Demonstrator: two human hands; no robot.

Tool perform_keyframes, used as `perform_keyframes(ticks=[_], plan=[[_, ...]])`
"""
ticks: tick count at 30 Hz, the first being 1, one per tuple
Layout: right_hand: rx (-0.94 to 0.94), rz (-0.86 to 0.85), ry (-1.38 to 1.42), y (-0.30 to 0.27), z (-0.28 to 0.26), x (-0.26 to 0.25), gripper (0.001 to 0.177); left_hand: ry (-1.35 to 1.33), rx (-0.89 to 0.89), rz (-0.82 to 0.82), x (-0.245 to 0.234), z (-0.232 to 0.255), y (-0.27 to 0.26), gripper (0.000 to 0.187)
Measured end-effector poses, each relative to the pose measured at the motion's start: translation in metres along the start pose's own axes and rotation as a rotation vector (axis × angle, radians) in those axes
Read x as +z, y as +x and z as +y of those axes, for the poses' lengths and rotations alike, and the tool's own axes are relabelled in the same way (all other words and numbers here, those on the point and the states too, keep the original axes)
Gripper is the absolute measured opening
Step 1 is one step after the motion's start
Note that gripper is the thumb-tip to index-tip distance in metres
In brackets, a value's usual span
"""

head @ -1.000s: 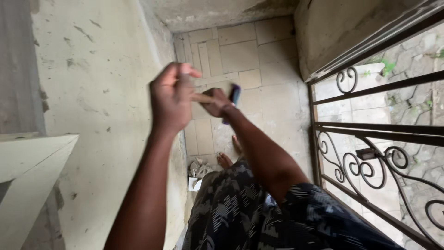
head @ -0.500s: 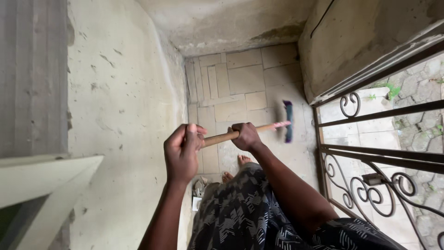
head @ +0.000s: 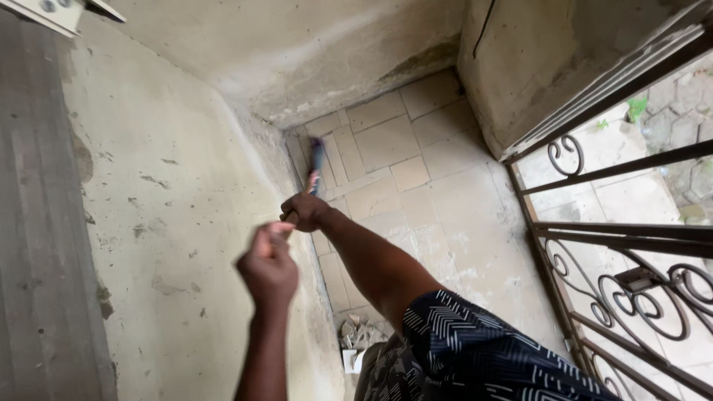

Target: The person sweeps the tiled floor of a balcony using a long-handled broom, moving debris towards a corner.

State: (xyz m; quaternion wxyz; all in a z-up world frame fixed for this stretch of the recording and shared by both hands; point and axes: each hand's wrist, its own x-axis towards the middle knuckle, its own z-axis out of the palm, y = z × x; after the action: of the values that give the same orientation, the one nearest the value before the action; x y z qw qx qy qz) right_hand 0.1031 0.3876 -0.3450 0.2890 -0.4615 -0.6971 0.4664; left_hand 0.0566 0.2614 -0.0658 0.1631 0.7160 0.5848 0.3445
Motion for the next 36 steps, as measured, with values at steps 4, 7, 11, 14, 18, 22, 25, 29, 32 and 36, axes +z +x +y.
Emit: perform_keyframes(ticks=[4,7,11,14,18,22,25,29,32,36], plan=[[-0.127,0.013,-0.142,-0.002,-0.022,-0.033,0.017,-0.083,-0.192,0.041,-0.03,-0.008,0.041,0.033],[-0.033,0.005,-0.217,-0.042,-0.043,-0.057,0.022,-0.3,-0.247,0.062,-0.032,0.014,0.044,0.035],[0.155,0.119,-0.139,-0.1,-0.053,-0.09,0.017,-0.542,-0.237,-0.074,-0.026,0.036,0.046,0.035],[0.173,0.311,-0.159,-0.133,-0.066,-0.09,0.033,-0.533,-0.119,-0.155,-0.028,0.06,0.033,0.034],[0.126,0.502,0.028,-0.119,-0.077,-0.086,0.036,-0.406,0.125,-0.21,-0.034,0.076,0.012,0.032],[0.077,0.591,-0.026,-0.108,-0.054,-0.07,0.029,-0.444,0.475,-0.454,-0.003,0.048,-0.008,0.02],[0.474,0.355,0.981,-0.134,-0.023,-0.067,0.05,-0.254,0.325,-0.83,0.042,0.024,-0.033,0.019],[0.583,0.189,1.017,-0.13,0.018,-0.047,0.034,-0.406,0.306,-0.796,0.07,0.002,-0.069,0.014],[0.714,0.023,0.932,-0.101,0.032,-0.033,0.025,-0.536,0.08,-0.669,0.073,-0.009,-0.082,0.013],[0.747,0.092,0.74,-0.109,0.021,-0.013,0.023,-0.467,-0.299,-0.121,0.065,-0.035,-0.102,0.03]])
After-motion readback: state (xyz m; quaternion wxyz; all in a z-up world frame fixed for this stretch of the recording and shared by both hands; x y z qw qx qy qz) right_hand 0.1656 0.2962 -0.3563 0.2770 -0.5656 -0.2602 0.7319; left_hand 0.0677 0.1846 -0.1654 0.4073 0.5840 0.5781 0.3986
